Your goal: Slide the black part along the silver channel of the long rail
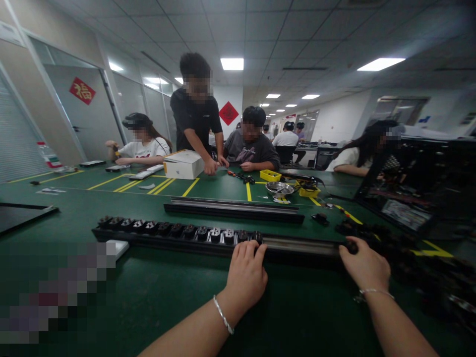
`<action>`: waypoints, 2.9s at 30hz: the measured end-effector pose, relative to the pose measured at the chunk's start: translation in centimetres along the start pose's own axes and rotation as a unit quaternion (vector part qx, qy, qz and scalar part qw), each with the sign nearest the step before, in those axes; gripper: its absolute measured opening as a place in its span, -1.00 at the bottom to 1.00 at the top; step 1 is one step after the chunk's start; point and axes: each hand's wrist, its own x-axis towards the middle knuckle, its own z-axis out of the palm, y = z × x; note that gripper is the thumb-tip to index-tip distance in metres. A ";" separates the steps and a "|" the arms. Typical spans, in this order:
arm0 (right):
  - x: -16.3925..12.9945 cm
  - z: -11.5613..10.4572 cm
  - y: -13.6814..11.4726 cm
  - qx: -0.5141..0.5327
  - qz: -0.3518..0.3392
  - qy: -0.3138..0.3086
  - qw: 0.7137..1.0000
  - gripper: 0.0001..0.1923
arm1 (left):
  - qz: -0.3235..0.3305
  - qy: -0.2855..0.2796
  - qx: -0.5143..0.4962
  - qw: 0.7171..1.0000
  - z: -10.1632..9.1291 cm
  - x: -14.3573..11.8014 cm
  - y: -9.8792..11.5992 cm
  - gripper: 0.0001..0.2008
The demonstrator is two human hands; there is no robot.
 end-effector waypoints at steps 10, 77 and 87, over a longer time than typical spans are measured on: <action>0.2 -0.5 0.4 -0.004 0.041 0.007 0.999 -0.51 | -0.002 0.003 -0.009 1.000 0.0 0.0 0.0 -0.51; 1.8 -0.9 3.5 0.136 0.250 0.043 0.958 -0.41 | -0.007 -0.007 -0.007 1.000 -0.3 0.0 0.1 -0.51; 2.1 -0.5 4.4 0.161 0.265 0.071 0.948 -0.43 | -0.004 -0.003 0.004 1.000 -0.2 0.0 0.1 -0.52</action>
